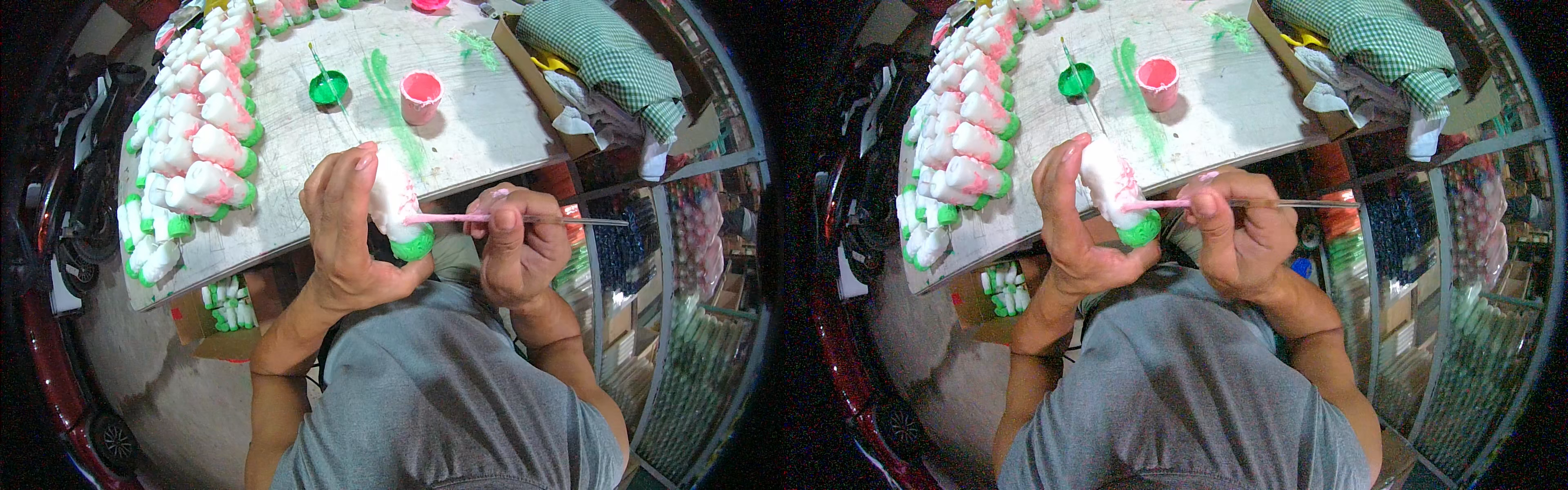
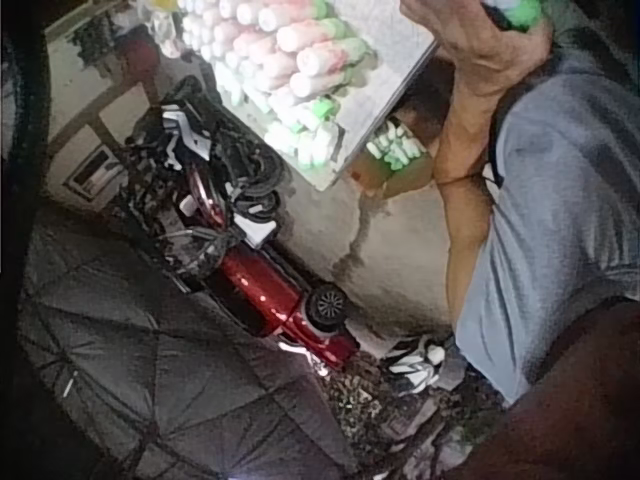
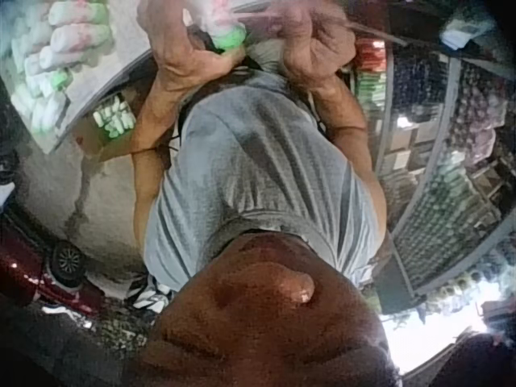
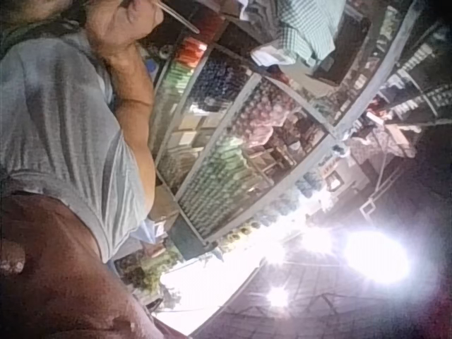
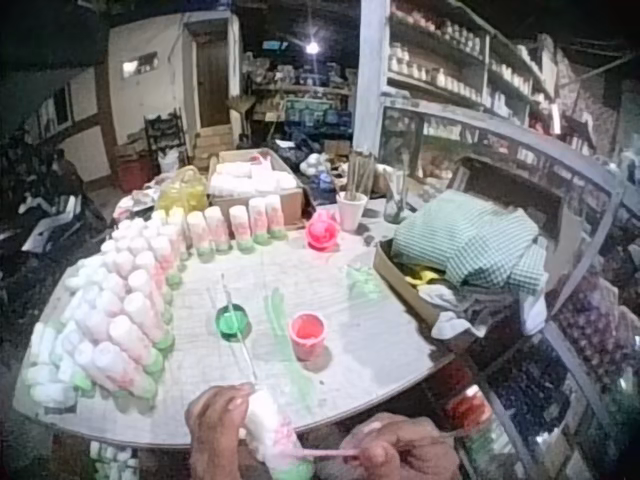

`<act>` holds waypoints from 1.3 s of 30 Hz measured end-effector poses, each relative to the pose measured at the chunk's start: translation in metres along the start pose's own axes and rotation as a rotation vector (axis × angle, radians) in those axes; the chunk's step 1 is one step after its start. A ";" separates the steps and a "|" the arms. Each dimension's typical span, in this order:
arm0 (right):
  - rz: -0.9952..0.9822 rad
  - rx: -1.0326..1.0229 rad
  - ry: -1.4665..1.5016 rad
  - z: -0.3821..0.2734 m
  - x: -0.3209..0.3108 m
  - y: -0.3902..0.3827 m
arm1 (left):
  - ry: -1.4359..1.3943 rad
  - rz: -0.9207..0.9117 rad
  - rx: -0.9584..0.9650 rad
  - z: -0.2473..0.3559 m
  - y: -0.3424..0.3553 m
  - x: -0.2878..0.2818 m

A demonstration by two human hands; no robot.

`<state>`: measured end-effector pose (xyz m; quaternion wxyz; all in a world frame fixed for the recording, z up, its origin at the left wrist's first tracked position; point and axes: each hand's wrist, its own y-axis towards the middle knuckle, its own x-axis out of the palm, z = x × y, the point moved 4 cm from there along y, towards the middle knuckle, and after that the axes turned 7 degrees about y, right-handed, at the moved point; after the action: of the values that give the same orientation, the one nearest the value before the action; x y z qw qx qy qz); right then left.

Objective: The person paints pink designs onto white cylindrical objects with green bases using a small brush. They repeatedly dip the brush into pink paint and apply it to the objects, then place the finished items on a table among many similar objects.

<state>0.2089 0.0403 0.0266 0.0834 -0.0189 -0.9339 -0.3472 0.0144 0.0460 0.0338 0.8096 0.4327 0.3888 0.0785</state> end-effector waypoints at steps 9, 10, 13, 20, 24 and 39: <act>0.050 0.050 0.079 -0.004 -0.007 0.008 | 0.010 0.014 0.016 0.008 0.006 0.003; 0.088 0.074 0.134 -0.004 -0.009 0.009 | 0.013 0.017 0.016 0.009 0.007 0.003; 0.063 0.096 0.166 -0.003 -0.011 0.012 | -0.006 0.017 -0.004 0.011 0.010 0.002; 0.183 0.185 0.449 0.000 -0.021 0.020 | -0.352 -0.075 -0.305 -0.002 0.007 0.008; 0.207 0.420 0.608 0.014 -0.016 0.012 | -0.551 -0.149 -0.292 -0.013 0.006 0.006; -0.050 0.062 0.140 0.006 0.017 -0.004 | -0.745 -0.072 -0.187 -0.050 -0.011 0.006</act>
<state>0.1913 0.0408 0.0228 0.1404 0.0314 -0.9363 -0.3204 -0.0184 0.0745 0.0059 0.9337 0.3417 0.0743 -0.0775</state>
